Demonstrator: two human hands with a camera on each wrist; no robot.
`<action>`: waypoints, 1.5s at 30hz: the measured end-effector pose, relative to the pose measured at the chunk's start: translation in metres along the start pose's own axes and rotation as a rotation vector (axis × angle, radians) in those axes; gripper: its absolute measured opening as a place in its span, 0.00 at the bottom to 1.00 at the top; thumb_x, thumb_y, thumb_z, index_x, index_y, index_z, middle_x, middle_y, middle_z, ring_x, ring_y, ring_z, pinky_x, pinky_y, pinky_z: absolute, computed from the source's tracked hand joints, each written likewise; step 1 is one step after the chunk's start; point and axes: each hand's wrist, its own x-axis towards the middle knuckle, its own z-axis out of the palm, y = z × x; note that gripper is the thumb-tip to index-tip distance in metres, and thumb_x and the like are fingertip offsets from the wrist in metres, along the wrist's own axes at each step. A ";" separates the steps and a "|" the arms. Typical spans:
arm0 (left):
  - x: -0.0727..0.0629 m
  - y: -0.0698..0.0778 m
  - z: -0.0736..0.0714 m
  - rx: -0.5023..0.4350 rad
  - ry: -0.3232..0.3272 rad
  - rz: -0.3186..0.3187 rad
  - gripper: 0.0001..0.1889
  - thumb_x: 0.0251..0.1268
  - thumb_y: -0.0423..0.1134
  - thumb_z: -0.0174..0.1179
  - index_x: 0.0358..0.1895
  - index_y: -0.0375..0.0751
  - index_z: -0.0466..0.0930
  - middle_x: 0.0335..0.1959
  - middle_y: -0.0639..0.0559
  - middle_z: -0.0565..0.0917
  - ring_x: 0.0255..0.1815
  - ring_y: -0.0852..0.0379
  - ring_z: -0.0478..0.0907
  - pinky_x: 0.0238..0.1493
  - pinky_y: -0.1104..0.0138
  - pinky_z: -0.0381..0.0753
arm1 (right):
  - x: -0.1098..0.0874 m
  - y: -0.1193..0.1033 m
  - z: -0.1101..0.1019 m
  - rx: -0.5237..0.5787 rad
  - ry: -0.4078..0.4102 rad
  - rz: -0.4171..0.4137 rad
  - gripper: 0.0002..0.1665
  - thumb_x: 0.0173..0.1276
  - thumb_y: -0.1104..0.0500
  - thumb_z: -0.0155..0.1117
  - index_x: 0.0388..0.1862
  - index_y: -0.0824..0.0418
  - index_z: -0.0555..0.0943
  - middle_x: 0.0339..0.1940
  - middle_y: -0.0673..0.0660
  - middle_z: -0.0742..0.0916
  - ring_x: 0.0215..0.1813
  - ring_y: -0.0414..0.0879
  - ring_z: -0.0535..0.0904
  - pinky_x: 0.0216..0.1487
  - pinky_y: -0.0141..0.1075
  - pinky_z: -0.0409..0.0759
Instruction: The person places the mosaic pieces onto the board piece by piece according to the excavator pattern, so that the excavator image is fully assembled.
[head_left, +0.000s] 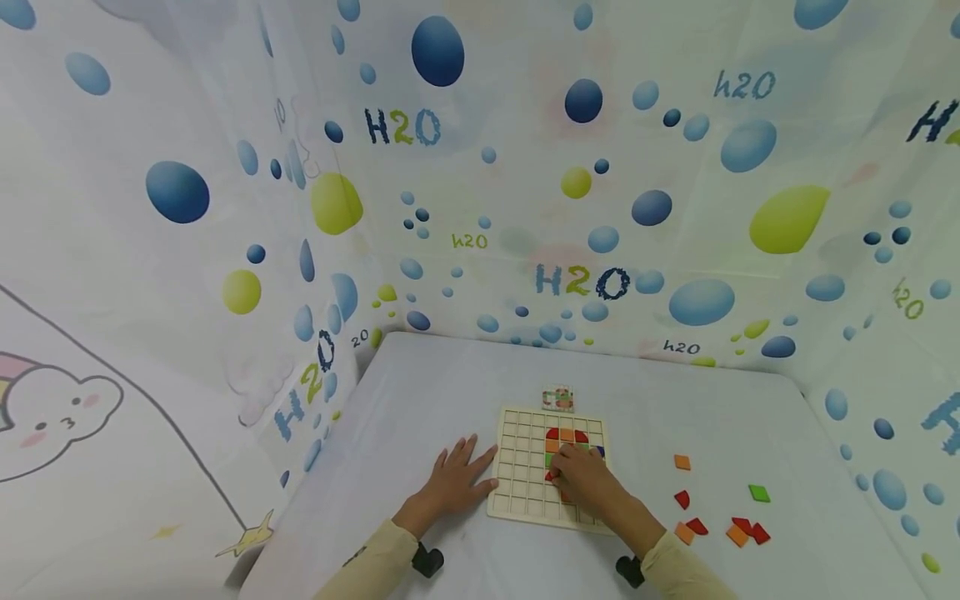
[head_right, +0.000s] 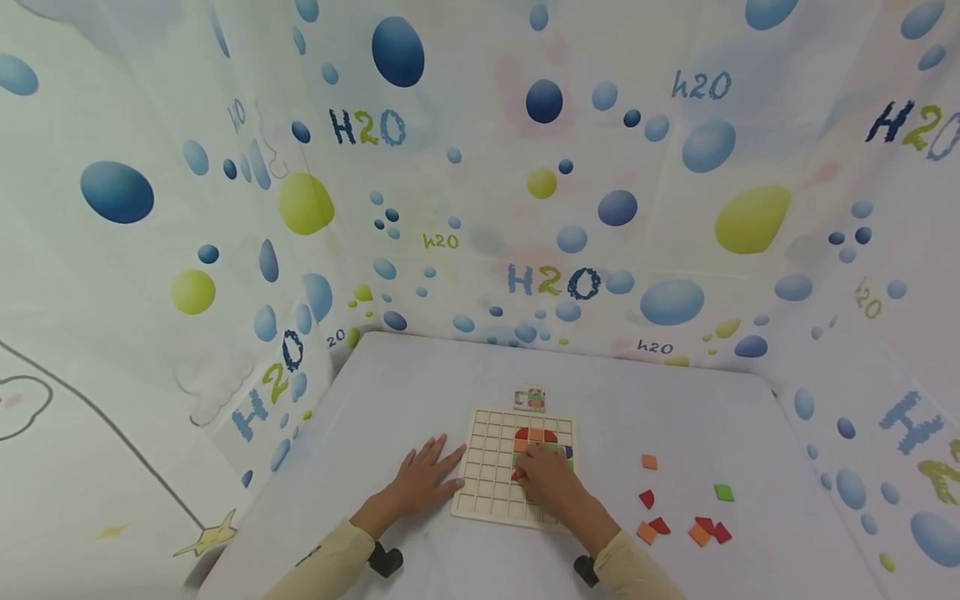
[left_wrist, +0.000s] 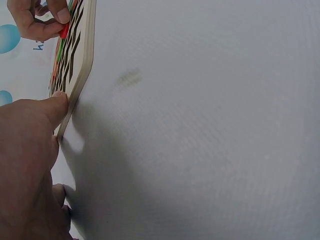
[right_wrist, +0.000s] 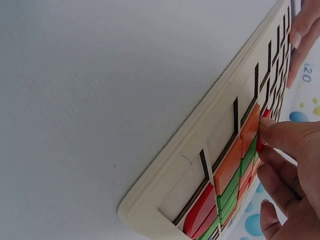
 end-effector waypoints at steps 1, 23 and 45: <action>0.000 0.000 -0.001 -0.001 -0.002 0.000 0.35 0.80 0.62 0.53 0.83 0.54 0.63 0.85 0.37 0.57 0.86 0.34 0.51 0.81 0.34 0.50 | 0.000 0.000 0.000 0.003 -0.004 0.005 0.09 0.67 0.57 0.79 0.36 0.49 0.84 0.37 0.44 0.81 0.44 0.42 0.78 0.45 0.41 0.69; 0.002 0.003 -0.003 -0.016 0.004 0.017 0.35 0.81 0.62 0.52 0.84 0.53 0.62 0.86 0.35 0.55 0.86 0.32 0.49 0.81 0.33 0.47 | 0.000 0.007 0.006 -0.020 0.031 0.008 0.07 0.69 0.55 0.77 0.39 0.49 0.85 0.40 0.44 0.84 0.46 0.44 0.80 0.50 0.49 0.79; 0.002 -0.004 0.006 0.000 0.008 0.017 0.36 0.81 0.63 0.51 0.84 0.55 0.61 0.86 0.36 0.54 0.87 0.33 0.49 0.81 0.33 0.48 | -0.066 0.102 -0.063 0.075 -0.112 0.481 0.16 0.67 0.59 0.77 0.47 0.64 0.81 0.44 0.64 0.82 0.44 0.59 0.81 0.44 0.60 0.82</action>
